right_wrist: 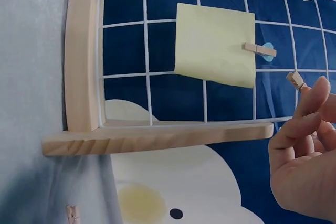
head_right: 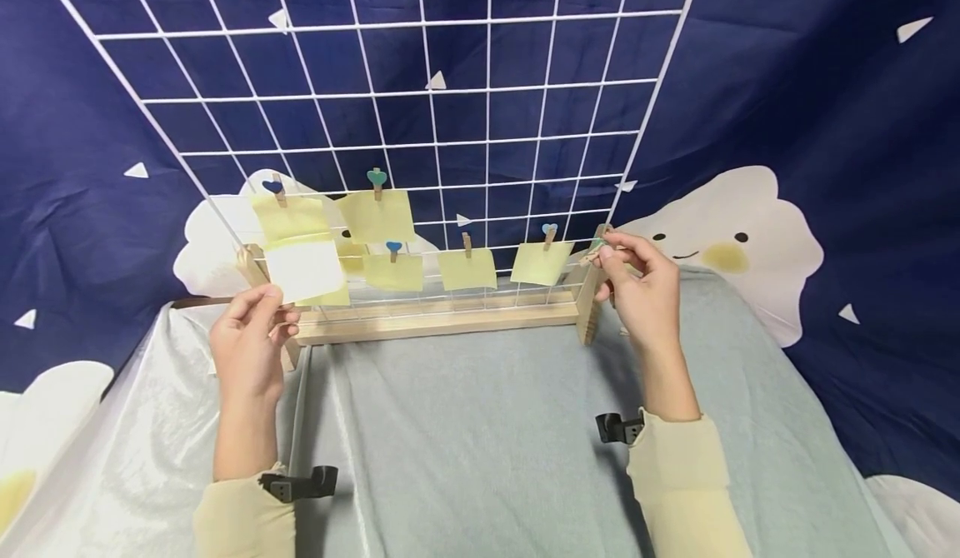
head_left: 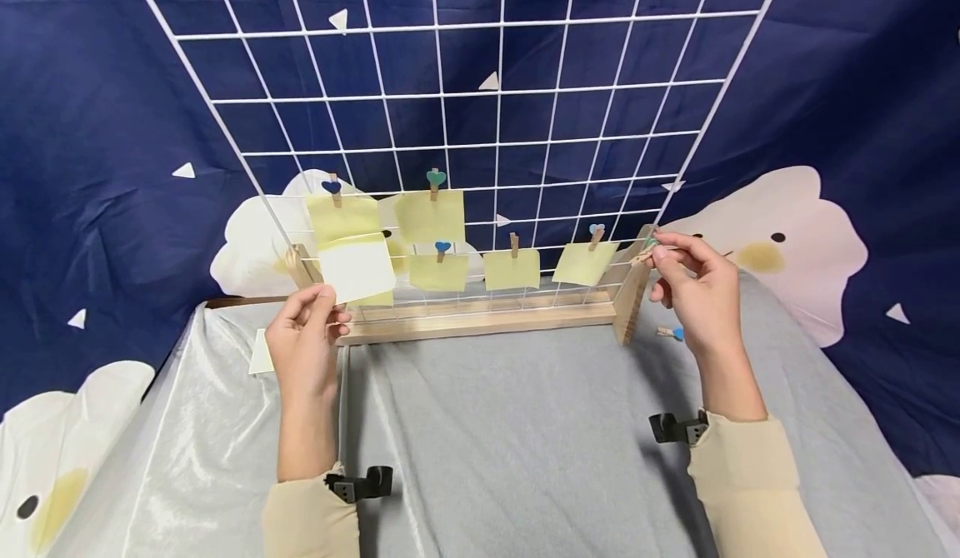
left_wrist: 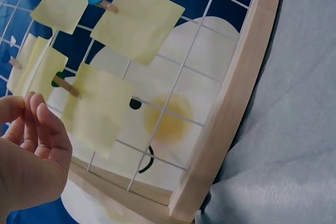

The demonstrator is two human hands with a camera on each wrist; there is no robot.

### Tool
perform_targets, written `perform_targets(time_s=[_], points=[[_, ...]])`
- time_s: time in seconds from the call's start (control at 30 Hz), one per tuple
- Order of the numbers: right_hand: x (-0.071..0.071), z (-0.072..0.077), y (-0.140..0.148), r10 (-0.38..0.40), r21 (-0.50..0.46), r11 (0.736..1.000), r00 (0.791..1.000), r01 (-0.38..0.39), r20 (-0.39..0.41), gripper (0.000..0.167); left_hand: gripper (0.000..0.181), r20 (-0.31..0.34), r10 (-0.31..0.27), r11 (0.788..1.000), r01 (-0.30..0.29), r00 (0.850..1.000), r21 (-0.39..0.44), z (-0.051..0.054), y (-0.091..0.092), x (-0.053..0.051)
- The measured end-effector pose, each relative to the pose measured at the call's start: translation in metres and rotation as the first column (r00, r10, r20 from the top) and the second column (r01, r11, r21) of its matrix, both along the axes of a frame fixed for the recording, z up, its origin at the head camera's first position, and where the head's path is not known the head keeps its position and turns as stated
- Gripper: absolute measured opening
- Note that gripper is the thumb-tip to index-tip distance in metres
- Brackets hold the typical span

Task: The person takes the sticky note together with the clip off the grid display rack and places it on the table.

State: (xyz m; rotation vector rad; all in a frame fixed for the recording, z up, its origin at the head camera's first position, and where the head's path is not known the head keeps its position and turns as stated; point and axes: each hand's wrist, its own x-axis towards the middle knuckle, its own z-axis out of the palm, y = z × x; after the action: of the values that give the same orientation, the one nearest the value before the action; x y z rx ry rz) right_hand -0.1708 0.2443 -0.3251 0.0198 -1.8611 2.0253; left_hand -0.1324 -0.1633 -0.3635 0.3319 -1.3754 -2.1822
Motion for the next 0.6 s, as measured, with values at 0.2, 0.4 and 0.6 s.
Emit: perform_targets(time_s=[0.2,0.4,0.6], points=[[0.002,-0.004,0.009,-0.035,-0.017,0.999,0.999,0.035,0.03,0.015,0.002,0.022,0.032,0.999,-0.031,0.999,-0.017,-0.004,-0.009,0.003],[0.003,-0.006,0.017,-0.069,-0.038,0.997,0.997,0.07,0.037,0.015,0.004,0.033,0.051,0.999,-0.051,0.998,-0.015,-0.008,-0.017,0.006],[0.004,-0.011,0.02,-0.076,-0.032,0.997,0.996,0.077,0.047,0.015,0.006,0.025,0.067,0.998,-0.067,0.997,0.003,-0.007,-0.023,0.009]])
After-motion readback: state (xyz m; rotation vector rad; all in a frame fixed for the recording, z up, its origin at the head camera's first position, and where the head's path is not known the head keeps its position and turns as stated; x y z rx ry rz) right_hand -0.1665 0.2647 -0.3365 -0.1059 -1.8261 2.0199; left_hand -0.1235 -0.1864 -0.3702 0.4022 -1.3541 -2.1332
